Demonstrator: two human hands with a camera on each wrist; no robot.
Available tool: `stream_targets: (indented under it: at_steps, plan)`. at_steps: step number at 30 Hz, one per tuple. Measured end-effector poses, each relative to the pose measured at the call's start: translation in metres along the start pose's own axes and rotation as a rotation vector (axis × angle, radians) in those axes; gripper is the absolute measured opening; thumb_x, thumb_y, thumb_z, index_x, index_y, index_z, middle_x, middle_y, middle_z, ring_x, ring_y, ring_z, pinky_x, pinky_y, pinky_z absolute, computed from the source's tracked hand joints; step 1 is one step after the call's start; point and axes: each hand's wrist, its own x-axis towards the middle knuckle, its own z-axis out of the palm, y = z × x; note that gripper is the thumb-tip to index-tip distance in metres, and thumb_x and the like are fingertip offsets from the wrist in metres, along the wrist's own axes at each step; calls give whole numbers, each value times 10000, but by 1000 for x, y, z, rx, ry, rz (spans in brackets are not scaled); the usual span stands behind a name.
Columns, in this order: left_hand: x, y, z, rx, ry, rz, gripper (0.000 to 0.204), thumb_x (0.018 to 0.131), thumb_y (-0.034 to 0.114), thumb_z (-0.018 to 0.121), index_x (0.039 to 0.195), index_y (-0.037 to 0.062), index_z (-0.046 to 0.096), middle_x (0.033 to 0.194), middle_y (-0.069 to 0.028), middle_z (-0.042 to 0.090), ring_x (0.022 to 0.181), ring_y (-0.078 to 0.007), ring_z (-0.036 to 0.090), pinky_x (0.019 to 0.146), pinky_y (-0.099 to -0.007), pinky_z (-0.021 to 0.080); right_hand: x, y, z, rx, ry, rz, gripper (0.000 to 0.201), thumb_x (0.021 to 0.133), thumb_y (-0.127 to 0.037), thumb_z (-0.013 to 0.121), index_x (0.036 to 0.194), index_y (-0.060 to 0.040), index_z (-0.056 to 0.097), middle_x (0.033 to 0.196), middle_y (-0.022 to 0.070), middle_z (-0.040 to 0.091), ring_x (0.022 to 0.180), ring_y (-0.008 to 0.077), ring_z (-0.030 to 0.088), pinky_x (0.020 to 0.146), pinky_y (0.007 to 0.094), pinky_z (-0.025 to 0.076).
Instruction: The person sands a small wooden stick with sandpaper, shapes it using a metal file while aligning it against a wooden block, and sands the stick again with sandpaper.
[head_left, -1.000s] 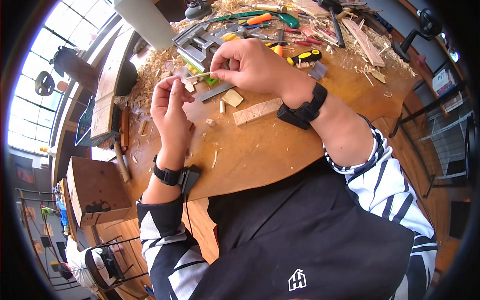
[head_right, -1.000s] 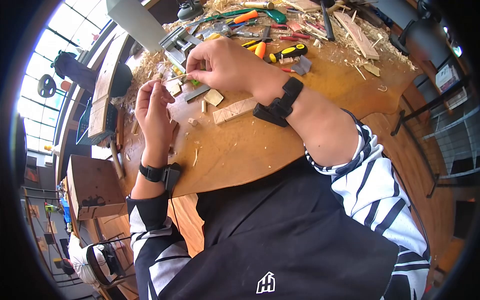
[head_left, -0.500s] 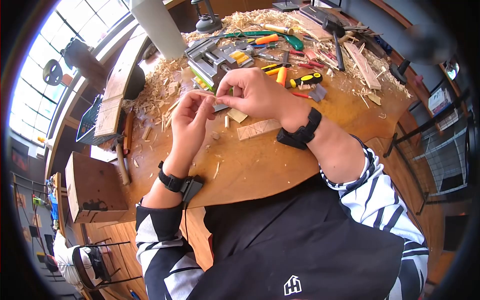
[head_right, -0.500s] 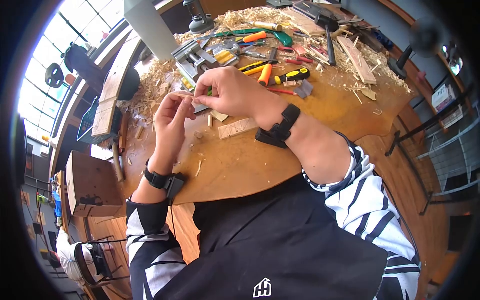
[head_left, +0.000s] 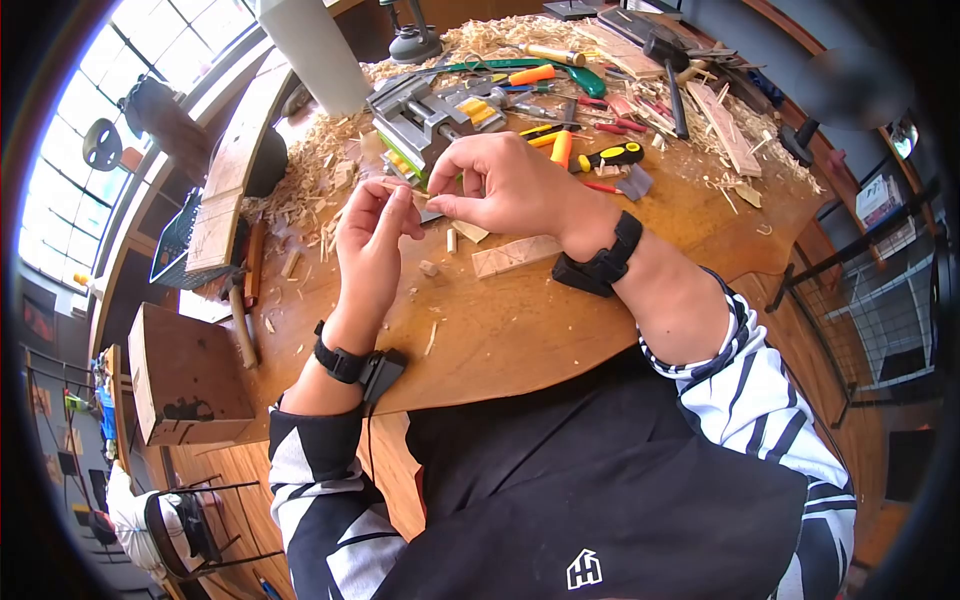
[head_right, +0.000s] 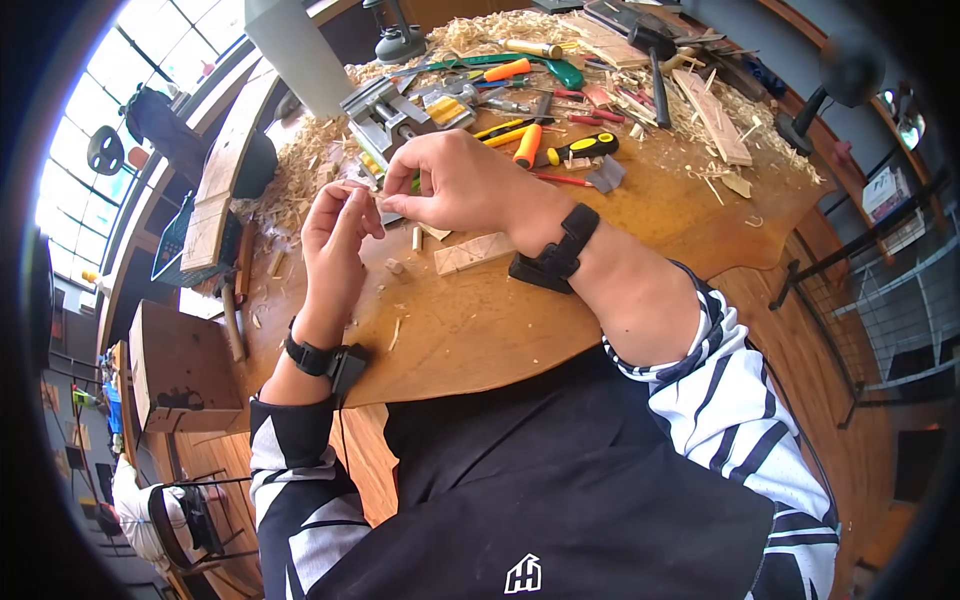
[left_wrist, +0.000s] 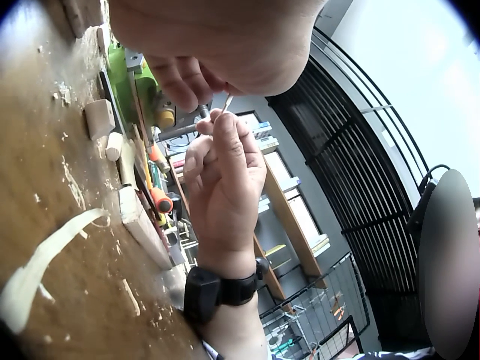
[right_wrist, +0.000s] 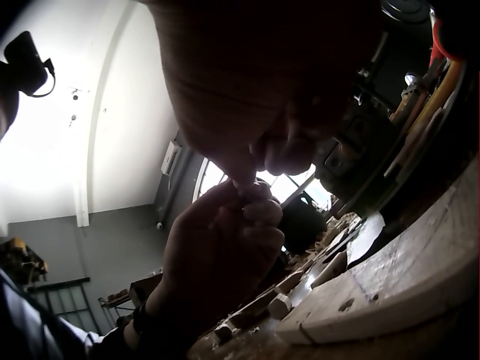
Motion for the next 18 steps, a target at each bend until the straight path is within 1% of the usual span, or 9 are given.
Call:
stream_targets:
  at_steps: [1, 2, 4, 8, 10, 14, 16, 18]
  plan:
    - [-1, 0, 1, -20, 9, -1, 139, 1119, 164, 647, 1112, 26, 658, 875, -14, 658, 761, -81, 609, 718, -243, 506, 0, 0, 1, -9, 3, -16, 129, 915, -143, 848, 976, -49, 783, 805, 50, 714, 653, 122, 633, 602, 303, 504]
    - [-1, 2, 2, -20, 10, -2, 139, 1119, 164, 647, 1112, 26, 658, 875, -14, 658, 761, -81, 609, 718, -243, 506, -1, 0, 2, -8, 2, -15, 129, 915, -143, 848, 976, -49, 783, 805, 50, 714, 653, 122, 633, 602, 303, 504]
    - [-1, 4, 3, 7, 14, 8, 132, 1120, 161, 644, 1119, 30, 657, 873, -8, 655, 749, -80, 602, 717, -242, 506, 0, -2, 1, 4, -24, 45, 185, 913, -191, 838, 981, -25, 793, 865, 119, 764, 697, 203, 700, 664, 343, 561]
    - [-1, 1, 1, -15, -9, 1, 117, 1098, 138, 675, 1125, 25, 674, 895, -8, 673, 745, -75, 610, 705, -236, 503, 0, -1, 1, 11, -20, 35, 172, 908, -173, 822, 976, -18, 789, 866, 121, 762, 692, 206, 699, 663, 341, 561]
    - [-3, 7, 5, 205, -42, -1, 105, 1067, 109, 717, 1110, 15, 698, 912, -13, 699, 740, -72, 623, 691, -233, 500, -1, 4, 3, 23, -10, -24, 122, 905, -122, 830, 985, -42, 788, 814, 57, 726, 663, 128, 646, 609, 298, 514]
    - [-4, 8, 4, 180, -39, -64, 96, 1036, 79, 747, 1094, 9, 718, 916, -16, 718, 742, -69, 634, 679, -228, 495, -2, 3, 0, 5, -21, -21, 108, 899, -107, 816, 972, -36, 781, 802, 51, 714, 657, 116, 631, 606, 292, 507]
    - [-2, 6, -2, 89, -43, -1, 93, 1036, 82, 737, 1083, 5, 717, 889, -11, 707, 735, -69, 631, 683, -231, 494, -2, 5, 0, 48, -42, -44, 109, 901, -113, 812, 960, -30, 772, 786, 44, 696, 650, 102, 614, 600, 283, 495]
    - [-1, 7, -5, 9, 80, 16, 106, 1055, 93, 705, 1112, 5, 697, 870, -6, 672, 746, -72, 606, 699, -226, 478, -3, 4, -2, 39, -28, -22, 106, 904, -114, 808, 954, -30, 770, 785, 41, 693, 647, 96, 607, 597, 280, 490]
